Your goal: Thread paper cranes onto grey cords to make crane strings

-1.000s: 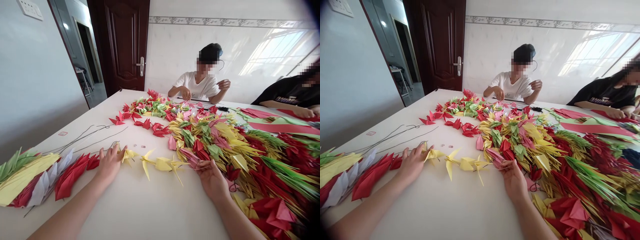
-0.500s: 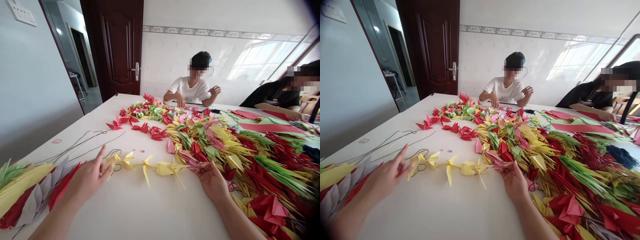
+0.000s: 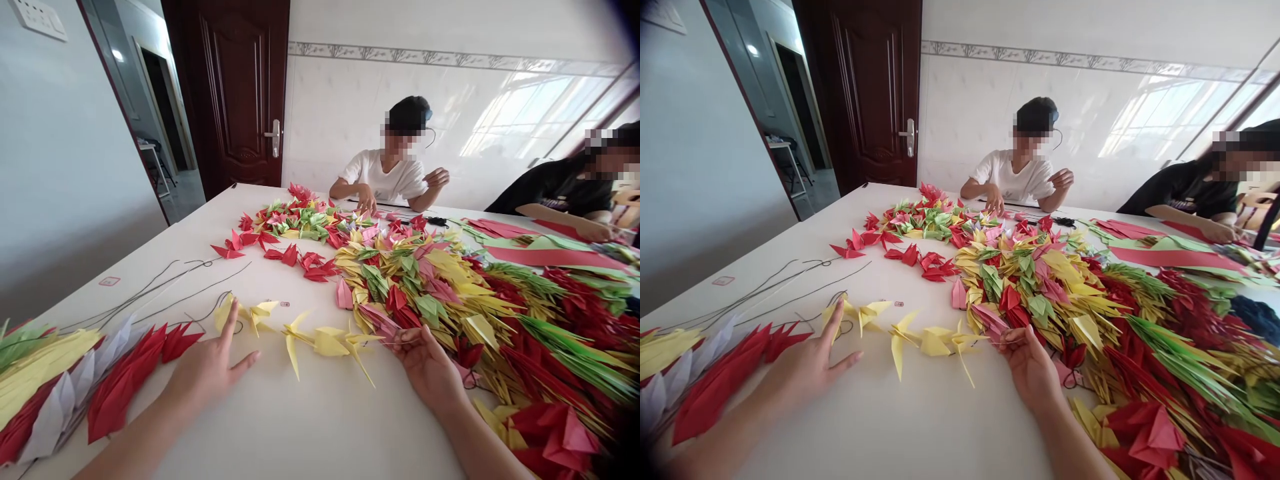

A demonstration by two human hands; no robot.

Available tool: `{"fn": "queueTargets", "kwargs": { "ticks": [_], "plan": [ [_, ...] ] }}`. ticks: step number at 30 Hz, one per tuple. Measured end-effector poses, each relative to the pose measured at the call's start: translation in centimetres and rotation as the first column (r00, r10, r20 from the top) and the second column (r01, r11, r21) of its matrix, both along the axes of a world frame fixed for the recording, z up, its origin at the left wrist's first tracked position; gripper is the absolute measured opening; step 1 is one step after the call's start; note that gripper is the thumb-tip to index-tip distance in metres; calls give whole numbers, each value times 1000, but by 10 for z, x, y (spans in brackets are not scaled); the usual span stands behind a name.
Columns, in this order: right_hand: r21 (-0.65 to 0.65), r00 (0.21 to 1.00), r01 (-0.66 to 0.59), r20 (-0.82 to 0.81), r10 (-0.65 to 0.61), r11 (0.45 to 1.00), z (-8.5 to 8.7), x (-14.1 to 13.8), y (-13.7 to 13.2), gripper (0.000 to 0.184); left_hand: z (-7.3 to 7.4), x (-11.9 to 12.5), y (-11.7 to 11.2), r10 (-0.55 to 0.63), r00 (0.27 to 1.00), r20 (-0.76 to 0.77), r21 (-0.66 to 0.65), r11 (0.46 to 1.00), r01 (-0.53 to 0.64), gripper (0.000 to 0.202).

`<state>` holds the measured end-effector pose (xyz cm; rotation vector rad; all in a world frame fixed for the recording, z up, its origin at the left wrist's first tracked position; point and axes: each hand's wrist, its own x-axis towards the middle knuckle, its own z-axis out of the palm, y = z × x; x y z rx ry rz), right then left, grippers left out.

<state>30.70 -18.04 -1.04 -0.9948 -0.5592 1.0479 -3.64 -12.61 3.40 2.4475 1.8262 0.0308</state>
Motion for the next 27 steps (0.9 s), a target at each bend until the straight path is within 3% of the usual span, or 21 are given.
{"fn": "queueTargets", "kwargs": {
  "ticks": [5, 10, 14, 19, 24, 27],
  "plan": [
    [-7, 1000, 1, 24, -1, 1000, 1, -3, -1, 34, -2, 19, -16, -60, 998, 15, -88, 994, 61, 78],
    [-3, 1000, -7, 24, 7, 1000, 1, -4, -1, 33, -3, 24, -9, -49, 998, 38, -158, 986, 54, 74],
    [5, 1000, -12, 16, 11, 1000, 0, -4, -1, 33, -9, 29, -11, -94, 989, 118, -88, 991, 105, 74],
    [11, 999, -22, 39, 21, 1000, 1, -5, -2, 37, -23, 44, -19, -344, 934, 98, 79, 938, 337, 70],
    [31, 998, -25, 53, 23, 999, 2, -8, -4, 37, -28, 53, -25, -340, 940, 31, 103, 937, 335, 72],
    [25, 998, -33, 59, 32, 999, 2, -9, -4, 38, -28, 70, -35, -438, 897, 60, 82, 898, 433, 74]
  ]
}}
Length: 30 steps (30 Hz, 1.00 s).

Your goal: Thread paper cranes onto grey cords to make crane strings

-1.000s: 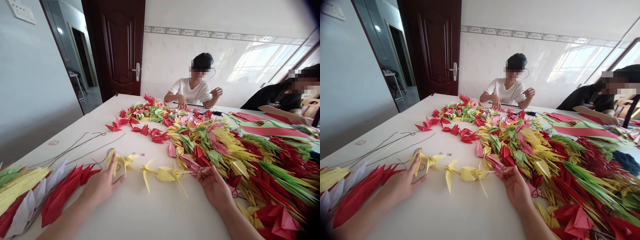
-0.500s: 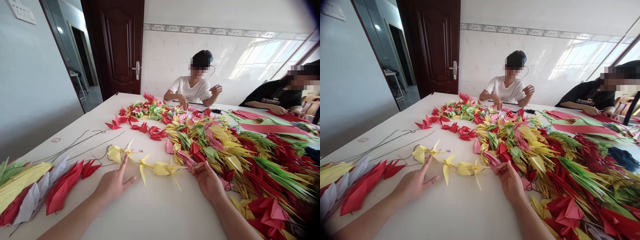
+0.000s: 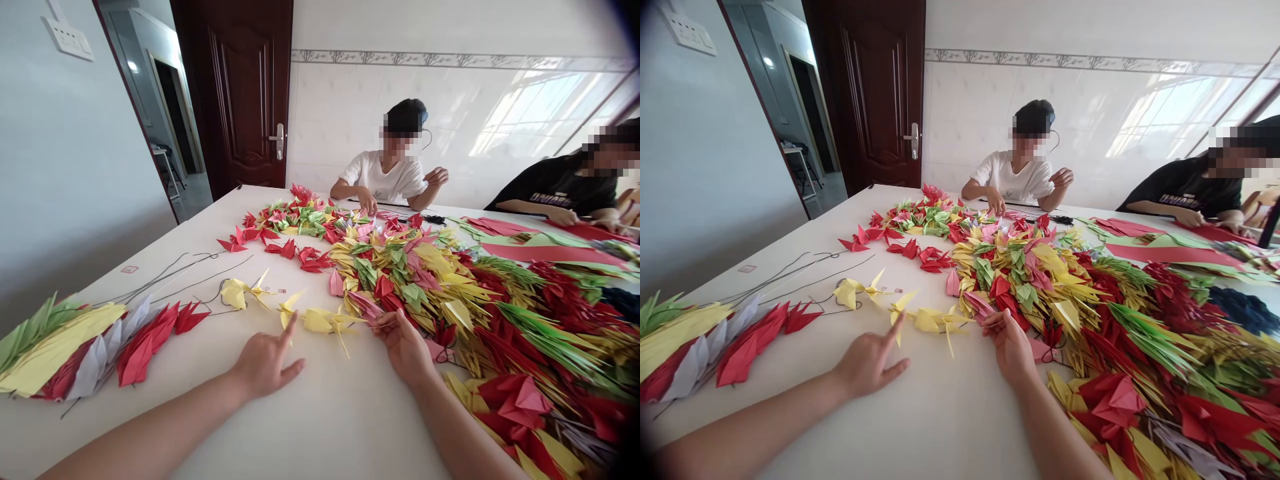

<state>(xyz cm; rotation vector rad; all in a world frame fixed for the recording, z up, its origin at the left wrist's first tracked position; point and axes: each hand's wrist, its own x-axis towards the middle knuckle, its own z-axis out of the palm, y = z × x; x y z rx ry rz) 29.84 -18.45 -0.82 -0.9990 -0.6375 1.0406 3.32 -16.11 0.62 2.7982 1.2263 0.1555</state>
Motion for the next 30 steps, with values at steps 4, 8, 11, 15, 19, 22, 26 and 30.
{"fn": "queueTargets", "kwargs": {
  "ticks": [4, 8, 11, 15, 19, 22, 26, 30],
  "plan": [
    [11, 1000, -4, 22, 3, 1000, -1, 0, -1, 40, 1, 33, -10, -65, 998, -27, -42, 997, 64, 76],
    [16, 999, -17, 46, 17, 1000, -3, 0, -1, 40, 2, 48, -11, 40, 995, -88, -29, 999, -43, 72],
    [12, 998, -31, 61, 31, 999, -4, 0, -1, 40, 3, 52, -12, 17, 994, -109, -3, 1000, -17, 73],
    [11, 997, -38, 70, 37, 999, -4, 0, -1, 39, 3, 66, -14, -89, 993, -83, -7, 996, 89, 74],
    [17, 997, -38, 71, 37, 999, -3, 0, -2, 38, 3, 77, -15, -70, 997, -44, -26, 997, 68, 72],
    [27, 997, -31, 74, 28, 999, -3, 0, -3, 39, 9, 60, -15, -159, 986, 47, -87, 983, 163, 71],
    [24, 996, -35, 80, 33, 999, -4, 1, -1, 38, 20, 4, -2, -68, 995, 71, -187, 979, 80, 78],
    [1, 994, -50, 93, 50, 999, -4, 1, 0, 39, 28, -53, 26, 426, 890, 162, -47, 904, -425, 74]
  ]
}}
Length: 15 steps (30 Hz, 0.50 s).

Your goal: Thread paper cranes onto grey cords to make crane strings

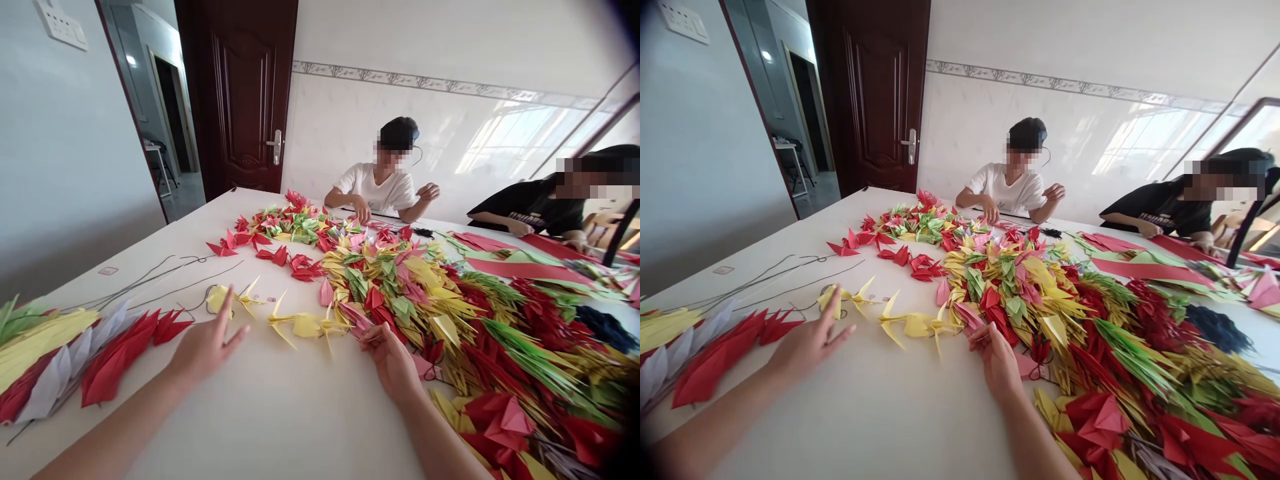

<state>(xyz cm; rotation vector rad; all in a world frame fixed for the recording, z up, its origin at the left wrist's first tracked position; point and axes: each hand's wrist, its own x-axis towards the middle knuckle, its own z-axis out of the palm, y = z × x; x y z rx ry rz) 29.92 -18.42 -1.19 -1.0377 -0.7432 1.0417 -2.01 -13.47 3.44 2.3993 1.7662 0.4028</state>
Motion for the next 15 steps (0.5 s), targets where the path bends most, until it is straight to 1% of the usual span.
{"fn": "queueTargets", "kwargs": {
  "ticks": [2, 4, 6, 10, 12, 15],
  "plan": [
    [-10, 1000, 7, 4, -7, 1000, 1, 0, 0, 38, 2, -17, 11, 137, 990, 14, -37, 990, -136, 77],
    [-18, 1000, 15, 11, -15, 1000, 2, -1, 0, 38, 2, -23, 19, 179, 984, 10, -56, 982, -178, 80],
    [-28, 1000, 22, 23, -21, 999, 3, -1, -1, 38, 1, -22, 23, 167, 985, -33, -80, 982, -169, 81],
    [-33, 999, 31, 41, -30, 999, 2, 0, -1, 38, -4, -14, 26, 83, 986, -145, -160, 981, -106, 79],
    [-28, 998, 28, 51, -26, 999, 1, 0, -1, 38, -6, -14, 27, 80, 986, -147, -169, 980, -105, 79],
    [-29, 997, 26, 67, -24, 999, -1, 1, -1, 37, -8, -14, 27, 78, 992, -103, -155, 984, -93, 81]
  ]
}}
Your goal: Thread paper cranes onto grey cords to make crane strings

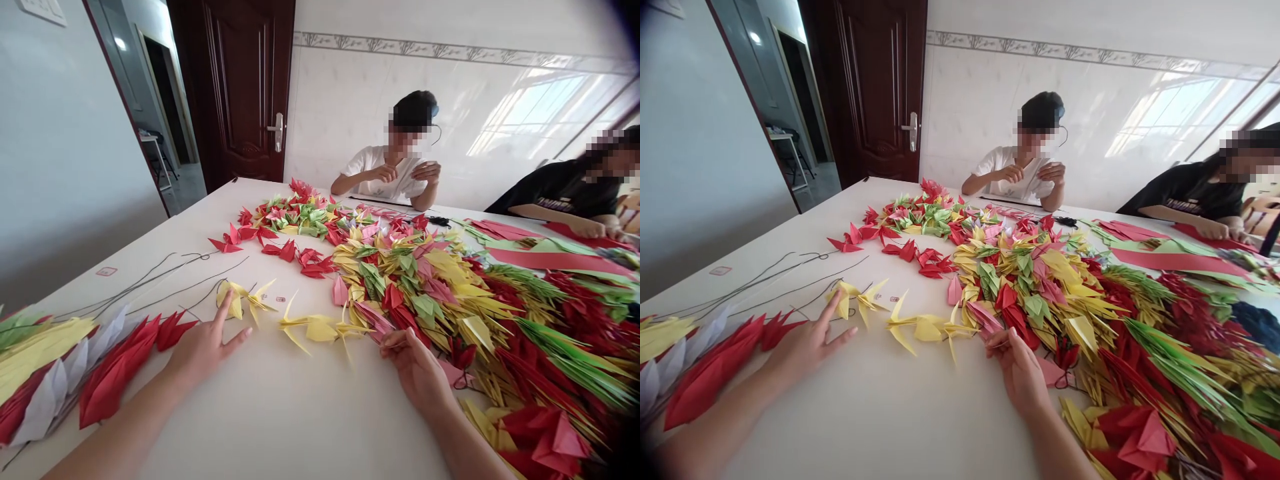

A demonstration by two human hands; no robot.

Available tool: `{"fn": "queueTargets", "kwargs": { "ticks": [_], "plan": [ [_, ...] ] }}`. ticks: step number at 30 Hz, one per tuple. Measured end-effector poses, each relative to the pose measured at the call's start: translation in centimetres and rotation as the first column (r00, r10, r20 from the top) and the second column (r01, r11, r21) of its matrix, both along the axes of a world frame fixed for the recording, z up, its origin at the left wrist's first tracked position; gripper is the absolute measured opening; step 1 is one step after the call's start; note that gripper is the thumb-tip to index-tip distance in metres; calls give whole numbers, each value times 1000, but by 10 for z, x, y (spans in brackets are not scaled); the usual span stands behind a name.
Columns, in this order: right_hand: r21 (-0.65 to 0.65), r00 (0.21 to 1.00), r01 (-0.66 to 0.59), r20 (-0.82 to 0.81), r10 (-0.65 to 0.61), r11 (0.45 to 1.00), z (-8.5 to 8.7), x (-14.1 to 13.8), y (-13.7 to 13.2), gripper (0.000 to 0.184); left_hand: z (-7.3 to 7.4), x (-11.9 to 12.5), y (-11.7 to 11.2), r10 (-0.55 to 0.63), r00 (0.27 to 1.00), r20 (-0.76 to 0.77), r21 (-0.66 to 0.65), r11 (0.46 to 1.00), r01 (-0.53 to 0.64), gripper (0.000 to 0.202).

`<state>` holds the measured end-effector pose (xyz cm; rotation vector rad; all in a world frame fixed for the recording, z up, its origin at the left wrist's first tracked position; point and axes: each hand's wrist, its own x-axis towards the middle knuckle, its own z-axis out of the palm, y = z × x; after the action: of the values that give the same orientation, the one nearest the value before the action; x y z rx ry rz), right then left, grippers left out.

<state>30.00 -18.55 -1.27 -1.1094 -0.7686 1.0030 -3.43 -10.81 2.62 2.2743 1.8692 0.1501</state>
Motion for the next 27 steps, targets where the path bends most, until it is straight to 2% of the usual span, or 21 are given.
{"fn": "queueTargets", "kwargs": {
  "ticks": [3, 6, 10, 15, 17, 21, 23, 27],
  "plan": [
    [-6, 1000, 12, 8, -12, 1000, 0, 1, 0, 37, -2, 3, -4, -95, 995, 37, 41, 995, 93, 79],
    [-18, 1000, 19, 3, -19, 1000, 1, 0, 0, 37, -3, 10, -8, -173, 984, 36, 10, 985, 173, 77],
    [-28, 1000, 12, -3, -12, 1000, 1, -1, 0, 37, -2, 14, -8, -169, 985, 13, -44, 984, 170, 74],
    [-9, 1000, 11, 6, -11, 1000, 1, -2, -1, 37, -2, 17, -10, -173, 985, 23, -15, 985, 173, 75],
    [-5, 1000, 10, 18, -10, 1000, 1, -2, -1, 37, -5, 23, -14, -249, 968, 35, 9, 968, 249, 74],
    [-3, 999, -8, 36, 8, 1000, 0, -3, -1, 39, -13, 39, -23, -437, 899, -13, 38, 898, 438, 69],
    [-4, 999, -18, 38, 18, 1000, 1, -3, -2, 39, -14, 45, -25, -440, 897, -44, 40, 896, 441, 69],
    [-2, 999, -31, 42, 31, 1000, 2, -3, -2, 40, -9, 56, -32, -334, 940, -68, 7, 942, 335, 77]
  ]
}}
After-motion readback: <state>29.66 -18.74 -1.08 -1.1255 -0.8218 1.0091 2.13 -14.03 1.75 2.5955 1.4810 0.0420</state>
